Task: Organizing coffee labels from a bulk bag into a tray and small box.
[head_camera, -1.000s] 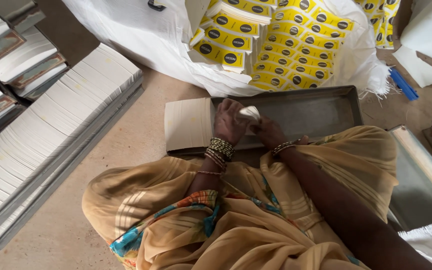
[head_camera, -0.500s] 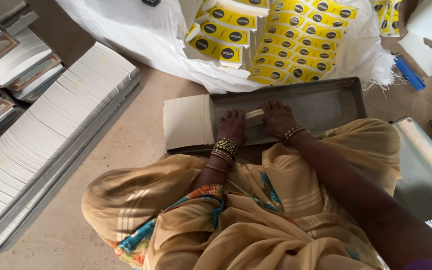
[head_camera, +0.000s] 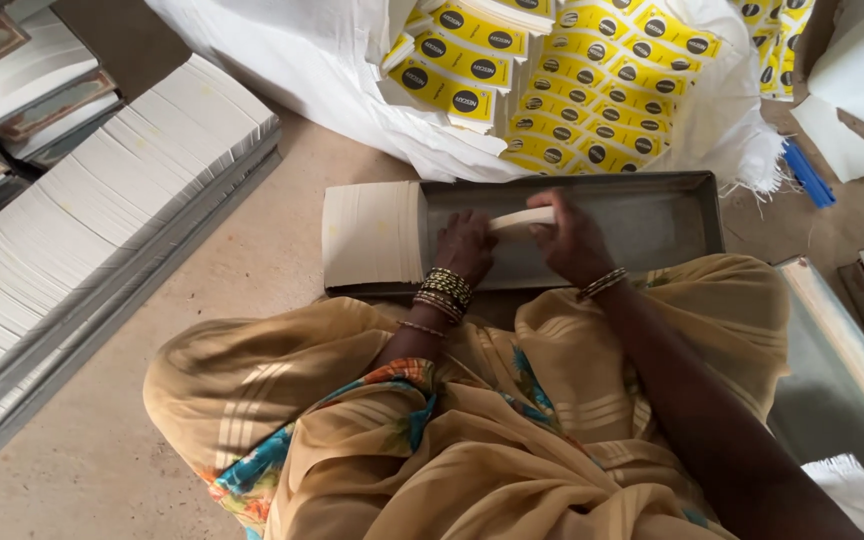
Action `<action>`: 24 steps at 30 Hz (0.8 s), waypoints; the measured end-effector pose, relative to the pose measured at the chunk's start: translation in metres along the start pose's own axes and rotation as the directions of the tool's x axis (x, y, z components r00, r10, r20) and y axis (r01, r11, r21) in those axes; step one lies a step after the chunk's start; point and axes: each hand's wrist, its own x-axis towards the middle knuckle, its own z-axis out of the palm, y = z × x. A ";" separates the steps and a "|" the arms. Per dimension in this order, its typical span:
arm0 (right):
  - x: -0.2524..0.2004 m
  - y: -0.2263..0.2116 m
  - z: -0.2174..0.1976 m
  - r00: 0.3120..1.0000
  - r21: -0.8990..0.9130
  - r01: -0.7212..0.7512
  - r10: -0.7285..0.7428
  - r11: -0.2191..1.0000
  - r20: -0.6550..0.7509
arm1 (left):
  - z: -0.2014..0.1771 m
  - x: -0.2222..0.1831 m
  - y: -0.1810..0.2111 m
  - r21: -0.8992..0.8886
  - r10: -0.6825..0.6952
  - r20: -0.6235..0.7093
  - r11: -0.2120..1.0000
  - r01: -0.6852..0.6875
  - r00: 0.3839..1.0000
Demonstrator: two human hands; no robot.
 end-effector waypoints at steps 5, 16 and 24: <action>-0.003 0.029 0.028 0.968 -0.475 -0.022 0.137 0.880 0.210 | -0.007 -0.008 0.006 0.224 0.136 -0.075 0.968 -0.116 0.988; -0.008 0.074 0.028 0.895 -0.134 -0.445 0.445 0.885 -0.033 | -0.007 -0.021 0.031 0.177 -0.122 -0.021 0.976 0.124 0.992; 0.003 0.009 0.069 0.822 0.045 -0.554 0.537 0.832 0.189 | 0.000 -0.054 0.045 0.234 -0.020 -0.041 0.972 0.029 0.999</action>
